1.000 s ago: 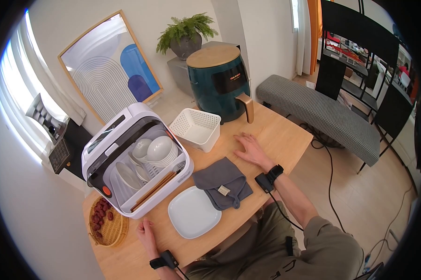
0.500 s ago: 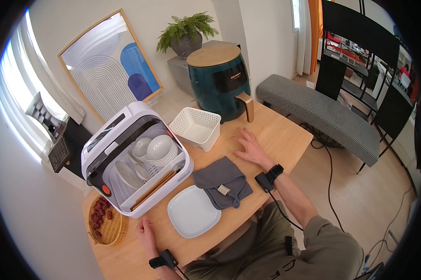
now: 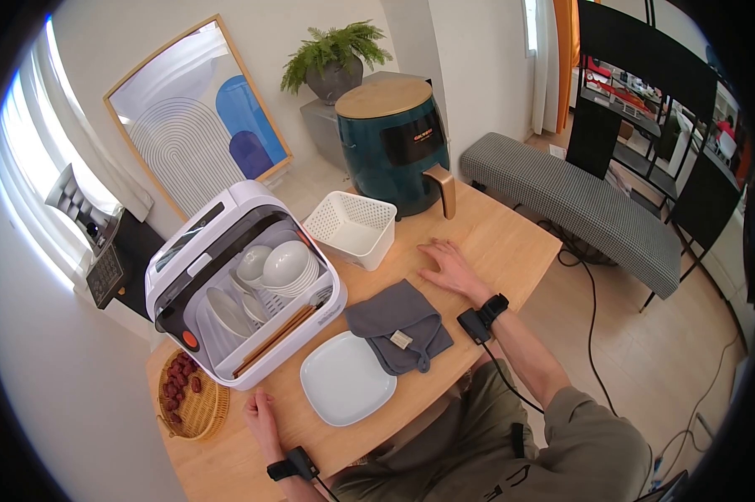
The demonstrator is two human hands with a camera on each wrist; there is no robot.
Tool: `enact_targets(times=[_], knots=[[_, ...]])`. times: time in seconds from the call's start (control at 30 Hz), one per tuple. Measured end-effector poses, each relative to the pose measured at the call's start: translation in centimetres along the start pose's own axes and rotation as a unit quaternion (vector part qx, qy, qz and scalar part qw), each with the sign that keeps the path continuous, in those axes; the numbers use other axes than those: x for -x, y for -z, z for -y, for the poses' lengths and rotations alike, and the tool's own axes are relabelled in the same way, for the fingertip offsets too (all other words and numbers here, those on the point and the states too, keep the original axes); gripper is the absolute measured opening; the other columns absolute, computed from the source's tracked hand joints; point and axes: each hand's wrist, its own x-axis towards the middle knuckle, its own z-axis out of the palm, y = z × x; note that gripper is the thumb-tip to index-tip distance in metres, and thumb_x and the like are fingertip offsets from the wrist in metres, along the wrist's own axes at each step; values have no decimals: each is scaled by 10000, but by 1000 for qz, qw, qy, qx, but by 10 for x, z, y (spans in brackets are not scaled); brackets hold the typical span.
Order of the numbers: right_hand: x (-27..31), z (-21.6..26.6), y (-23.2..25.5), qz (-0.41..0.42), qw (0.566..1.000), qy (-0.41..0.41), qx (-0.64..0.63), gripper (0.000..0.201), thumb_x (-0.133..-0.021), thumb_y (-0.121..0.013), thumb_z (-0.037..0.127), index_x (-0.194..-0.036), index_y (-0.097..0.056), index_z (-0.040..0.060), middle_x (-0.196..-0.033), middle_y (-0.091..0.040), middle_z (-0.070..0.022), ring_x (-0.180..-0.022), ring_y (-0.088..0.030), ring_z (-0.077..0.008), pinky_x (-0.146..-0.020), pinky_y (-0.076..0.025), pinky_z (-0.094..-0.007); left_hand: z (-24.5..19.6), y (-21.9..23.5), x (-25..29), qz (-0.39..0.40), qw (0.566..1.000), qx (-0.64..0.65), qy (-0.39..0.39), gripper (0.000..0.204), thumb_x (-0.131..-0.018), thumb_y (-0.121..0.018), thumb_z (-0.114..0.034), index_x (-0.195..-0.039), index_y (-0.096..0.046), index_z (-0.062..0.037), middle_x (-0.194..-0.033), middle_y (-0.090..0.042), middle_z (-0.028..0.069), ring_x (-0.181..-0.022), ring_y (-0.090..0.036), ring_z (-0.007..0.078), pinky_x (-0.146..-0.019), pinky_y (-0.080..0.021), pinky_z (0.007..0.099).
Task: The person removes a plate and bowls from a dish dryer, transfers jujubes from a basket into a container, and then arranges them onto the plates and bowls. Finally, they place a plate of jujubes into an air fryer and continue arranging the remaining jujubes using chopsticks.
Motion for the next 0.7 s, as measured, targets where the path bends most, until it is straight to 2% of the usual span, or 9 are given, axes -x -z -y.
enact_targets(times=[0.23,0.33,0.4,0.5,0.63,0.7], knots=[[-1,-3,-1,10,1000,-5,3,570,-817,-648,377,-1256,-569,23,-1294,-552,-209,-1306,-419,-358,-1116,-273,-449,-8,-1,2,5,1000,2,7,391,-976,-564,-305,-663,-567,-71,-549,-342,-85,-507,-269,27,-477,-167,251],[0,-4,-2,3,1000,14,7,563,-812,-663,356,-1268,-564,41,-1365,-494,-197,-1324,-393,-360,-1119,-275,-451,-9,-1,2,5,1000,0,1,389,-975,-565,-302,-662,-566,-71,-547,-342,-85,-504,-268,26,-476,-167,249],[1,-3,-1,-34,999,27,-2,569,-807,-680,333,-1290,-552,62,-1424,-432,-188,-1344,-365,-368,-1124,-276,-452,-9,-1,2,5,1000,6,7,389,-975,-565,-301,-662,-565,-71,-546,-343,-86,-503,-269,25,-475,-167,248],[0,-3,-1,-19,999,27,-2,579,-804,-688,325,-1303,-541,69,-1436,-414,-195,-1352,-351,-378,-1127,-277,-453,-5,-1,1,3,1000,13,9,388,-975,-565,-300,-661,-565,-71,-545,-345,-86,-501,-269,24,-474,-166,246],[0,-1,0,-21,999,25,-2,582,-808,-685,324,-1309,-535,68,-1428,-421,-201,-1357,-349,-378,-1129,-269,-460,-7,-2,2,2,1000,13,7,386,-975,-567,-301,-664,-566,-72,-546,-346,-87,-500,-268,23,-473,-165,243],[0,0,1,-14,1000,12,4,596,-814,-675,338,-1322,-521,66,-1388,-465,-212,-1352,-357,-387,-1130,-259,-473,-6,-1,2,3,1000,14,8,386,-976,-567,-302,-666,-566,-72,-546,-346,-87,-500,-268,23,-473,-165,242]])
